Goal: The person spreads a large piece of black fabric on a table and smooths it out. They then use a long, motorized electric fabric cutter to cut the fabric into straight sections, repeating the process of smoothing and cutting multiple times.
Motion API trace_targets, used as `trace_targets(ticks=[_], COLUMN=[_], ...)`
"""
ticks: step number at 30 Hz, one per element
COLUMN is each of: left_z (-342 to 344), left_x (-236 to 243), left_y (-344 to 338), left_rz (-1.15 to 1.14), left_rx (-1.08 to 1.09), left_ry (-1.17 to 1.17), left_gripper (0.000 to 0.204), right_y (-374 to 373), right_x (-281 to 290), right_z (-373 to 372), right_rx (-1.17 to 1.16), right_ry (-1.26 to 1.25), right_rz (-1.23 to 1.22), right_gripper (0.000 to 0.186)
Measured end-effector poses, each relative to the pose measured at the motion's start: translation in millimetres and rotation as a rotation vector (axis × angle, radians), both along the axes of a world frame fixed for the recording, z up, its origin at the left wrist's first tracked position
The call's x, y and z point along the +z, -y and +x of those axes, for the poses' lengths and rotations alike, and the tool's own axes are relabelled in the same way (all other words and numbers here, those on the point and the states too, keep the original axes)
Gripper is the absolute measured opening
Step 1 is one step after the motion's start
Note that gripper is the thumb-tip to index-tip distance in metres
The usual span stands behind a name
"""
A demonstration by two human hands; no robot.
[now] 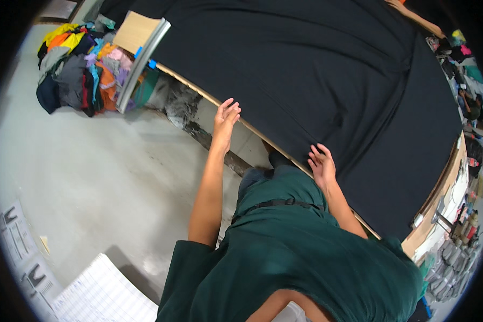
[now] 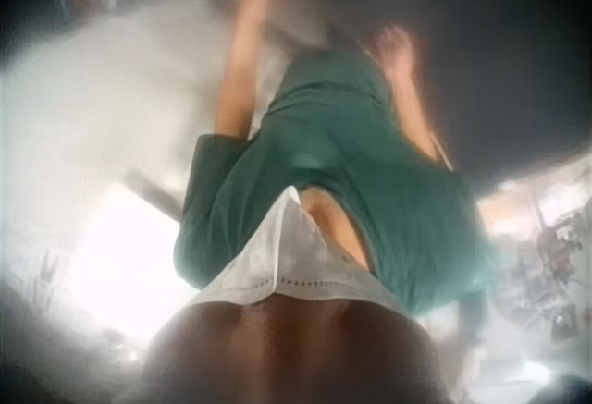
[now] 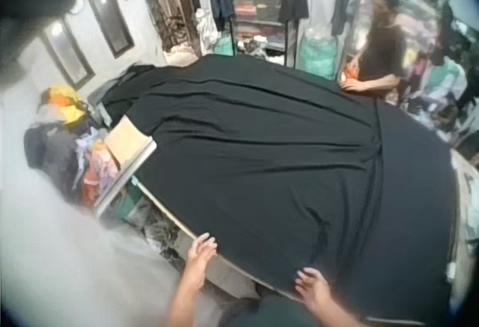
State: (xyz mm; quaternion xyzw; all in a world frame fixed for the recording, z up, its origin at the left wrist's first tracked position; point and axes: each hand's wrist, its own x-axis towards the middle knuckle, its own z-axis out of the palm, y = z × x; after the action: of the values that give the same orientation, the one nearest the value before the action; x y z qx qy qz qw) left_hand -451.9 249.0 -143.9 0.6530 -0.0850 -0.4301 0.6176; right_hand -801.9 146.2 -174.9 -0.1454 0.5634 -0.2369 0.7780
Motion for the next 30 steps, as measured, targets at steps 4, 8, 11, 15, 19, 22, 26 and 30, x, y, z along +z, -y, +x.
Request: trace_targets(ticks=[4,8,11,15,19,22,26,30], left_z=[95,225,320,417,491,532,571,595], left_x=[-25,-53,-77,-101,-104,-99,-83,-63], left_y=[45,103,146,192,222,240,256,254], left_rz=[-0.083,-0.203,-0.153,0.082,0.198,0.11,0.007,0.045], left_rx=[0.11,0.249,0.367,0.385,0.315,0.182,-0.046,-0.035], left_ry=[-0.128,-0.192,-0.13,0.024,0.025,-0.095,-0.134,0.422], left_gripper=[0.065,0.07,0.07,0.065,0.064,0.06,0.058,0.069], right_y=[-7,-16,-17,-17,-7,-2,-6,-21], right_x=[-3,-25,-36,-35,-41,-52,-54,-44], right_z=[13,26,37,53,75,85,79,69], right_rx=[-0.245,-0.422,-0.625,-0.837,-0.807,-0.872,-1.015,-1.05], right_ry=[-0.04,-0.213,-0.397,-0.306,-0.36,-0.601,-0.825,-0.845], right_rz=[-0.001,-0.21,-0.359,-0.35,-0.413,-0.358,-0.247,-0.286], right_gripper=[0.043,0.037,0.034,0.042,0.045,0.038,0.028,0.027])
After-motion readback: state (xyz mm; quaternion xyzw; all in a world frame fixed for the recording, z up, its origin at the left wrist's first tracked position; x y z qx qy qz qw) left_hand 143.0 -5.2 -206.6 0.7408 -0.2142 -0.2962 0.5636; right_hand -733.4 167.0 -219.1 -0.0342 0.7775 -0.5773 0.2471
